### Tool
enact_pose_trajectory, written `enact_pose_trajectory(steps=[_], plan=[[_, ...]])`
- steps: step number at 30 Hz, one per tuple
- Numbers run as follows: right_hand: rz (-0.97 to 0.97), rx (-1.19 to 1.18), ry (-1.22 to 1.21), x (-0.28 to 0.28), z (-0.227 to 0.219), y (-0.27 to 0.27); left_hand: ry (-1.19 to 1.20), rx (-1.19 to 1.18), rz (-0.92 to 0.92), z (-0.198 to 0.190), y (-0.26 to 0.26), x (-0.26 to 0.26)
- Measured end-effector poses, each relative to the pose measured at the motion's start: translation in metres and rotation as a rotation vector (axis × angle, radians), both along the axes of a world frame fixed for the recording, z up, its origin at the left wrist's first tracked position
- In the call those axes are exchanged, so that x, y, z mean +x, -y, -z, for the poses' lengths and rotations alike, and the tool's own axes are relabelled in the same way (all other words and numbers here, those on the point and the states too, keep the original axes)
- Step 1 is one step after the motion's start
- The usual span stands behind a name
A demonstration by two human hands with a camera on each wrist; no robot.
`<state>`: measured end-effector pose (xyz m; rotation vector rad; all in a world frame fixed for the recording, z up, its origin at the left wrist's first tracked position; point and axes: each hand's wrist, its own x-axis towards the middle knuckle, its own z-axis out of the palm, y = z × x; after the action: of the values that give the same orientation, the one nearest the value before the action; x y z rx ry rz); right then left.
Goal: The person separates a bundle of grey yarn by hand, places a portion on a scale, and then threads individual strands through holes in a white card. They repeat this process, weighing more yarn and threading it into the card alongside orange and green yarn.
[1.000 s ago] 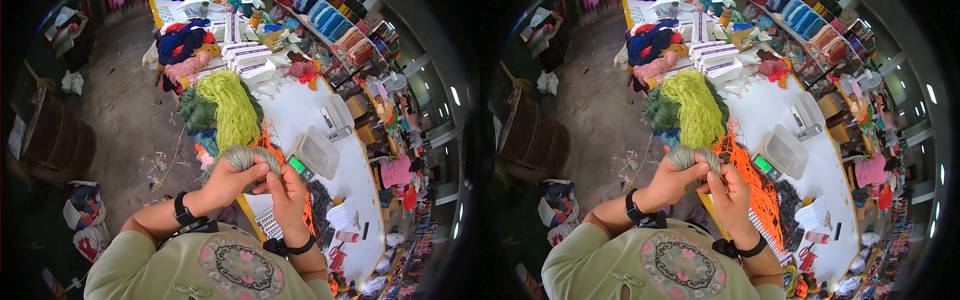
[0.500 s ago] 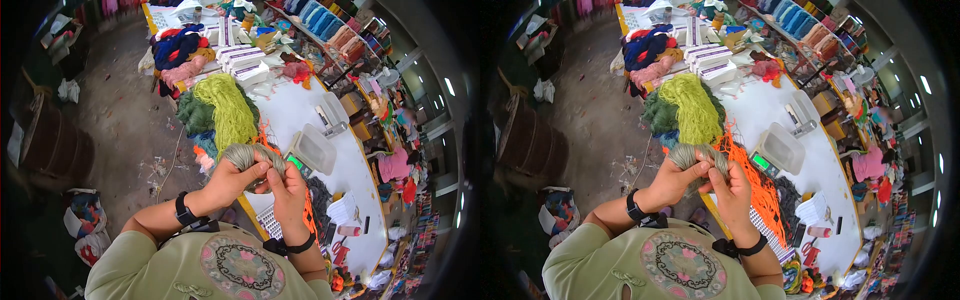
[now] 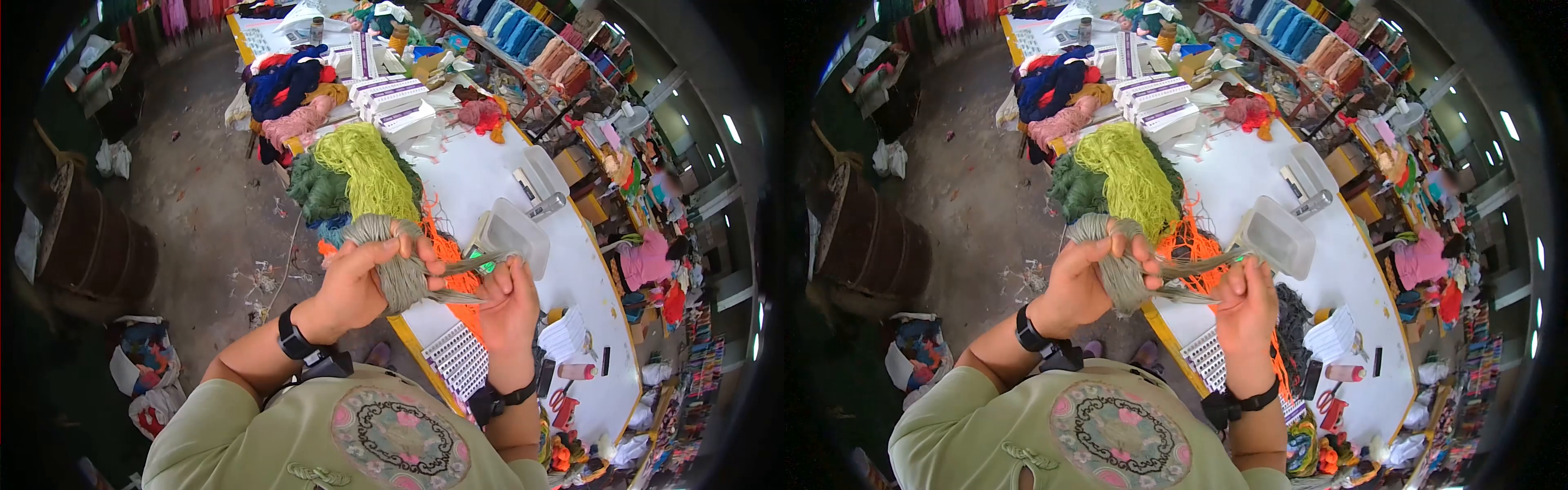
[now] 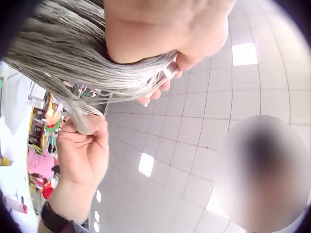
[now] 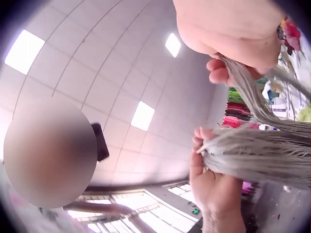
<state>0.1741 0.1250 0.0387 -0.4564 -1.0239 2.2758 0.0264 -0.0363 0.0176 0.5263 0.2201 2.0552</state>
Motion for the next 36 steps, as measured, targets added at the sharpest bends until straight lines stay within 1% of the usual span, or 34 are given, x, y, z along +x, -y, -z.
enact_pose_trajectory(steps=[1,2,3,4,5,7,8,9,10,11,12,13,14,15,16,20,22,23,24,25,27,28,29,30,31,32,34,35,36], plan=[[0.101,0.01,0.13,0.0,-0.003,-0.004,-0.002,-0.001,0.004,-0.001,0.002,-0.002],[0.106,0.009,0.127,0.0,-0.008,-0.007,-0.005,-0.005,0.102,-0.002,0.002,-0.003],[0.094,0.115,0.193,0.002,-0.013,-0.01,-0.01,-0.009,0.201,-0.003,0.001,-0.003],[0.083,0.22,0.26,0.003,-0.018,-0.012,-0.013,-0.009,0.208,-0.006,0.001,-0.001],[0.09,0.219,0.258,0.003,-0.024,-0.01,-0.054,-0.04,0.21,-0.009,0.001,0.004],[-0.09,0.439,0.366,0.001,-0.039,0.001,-0.095,-0.073,0.219,-0.01,0.0,0.012],[-0.084,0.437,0.366,0.002,-0.046,0.01,-0.108,-0.051,0.175,-0.01,-0.002,0.015],[-0.18,0.536,0.436,0.001,-0.053,0.021,-0.121,-0.027,0.129,-0.009,-0.003,0.017],[-0.278,0.636,0.506,0.001,-0.058,0.03,-0.122,-0.027,0.131,-0.006,-0.004,0.015],[-0.278,0.635,0.506,0.001,-0.06,0.038,-0.171,-0.011,0.111,0.0,-0.005,0.013],[-0.37,0.617,0.513,0.002,-0.062,0.045,-0.22,0.005,0.09,0.001,-0.005,0.012],[-0.464,0.598,0.52,0.003,-0.062,0.049,-0.219,0.005,0.087,0.0,-0.005,0.012],[-0.469,0.601,0.519,0.005,-0.06,0.047,-0.151,0.047,0.107,-0.002,-0.003,0.012],[-0.544,0.541,0.544,0.007,-0.055,0.042,-0.083,0.088,0.128,-0.004,-0.002,0.012],[-0.617,0.479,0.569,0.008,-0.049,0.038,-0.081,0.088,0.124,0.0,-0.001,0.011],[-0.604,0.477,0.476,0.009,-0.007,0.025,-0.079,0.172,0.072,0.016,-0.007,0.005],[-0.186,0.693,0.401,0.004,0.015,0.02,-0.081,0.206,0.039,0.012,-0.007,0.005],[-0.083,0.67,0.33,0.001,0.017,0.017,-0.141,0.06,-0.03,0.005,-0.005,0.006],[-0.082,0.669,0.329,0.001,0.012,0.017,-0.2,-0.087,-0.098,-0.001,-0.004,0.008],[-0.065,0.7,0.311,0.002,0.003,0.018,-0.201,-0.089,-0.094,-0.002,-0.005,0.01],[-0.037,0.727,0.295,0.002,-0.012,0.022,-0.296,-0.286,-0.093,-0.004,-0.011,0.015],[-0.109,0.771,0.32,0.0,-0.018,0.027,-0.3,-0.285,-0.085,-0.003,-0.014,0.017],[-0.182,0.814,0.345,-0.003,-0.02,0.032,-0.343,-0.289,-0.028,-0.001,-0.016,0.018],[-0.175,0.811,0.347,-0.006,-0.015,0.034,-0.384,-0.292,0.029,0.001,-0.018,0.02],[-0.153,0.891,0.308,-0.01,-0.007,0.036,-0.433,-0.223,0.053,0.002,-0.02,0.02],[-0.133,0.971,0.268,-0.012,-0.002,0.037,-0.433,-0.224,0.056,0.002,-0.019,0.022],[-0.121,0.964,0.294,-0.013,0.0,0.037,-0.542,-0.299,-0.052,0.003,-0.016,0.023],[-0.146,0.901,0.265,-0.013,0.0,0.035,-0.542,-0.299,-0.053,0.004,-0.017,0.022],[-0.171,0.837,0.237,-0.013,-0.001,0.034,-0.485,-0.282,-0.042,0.006,-0.017,0.021]])
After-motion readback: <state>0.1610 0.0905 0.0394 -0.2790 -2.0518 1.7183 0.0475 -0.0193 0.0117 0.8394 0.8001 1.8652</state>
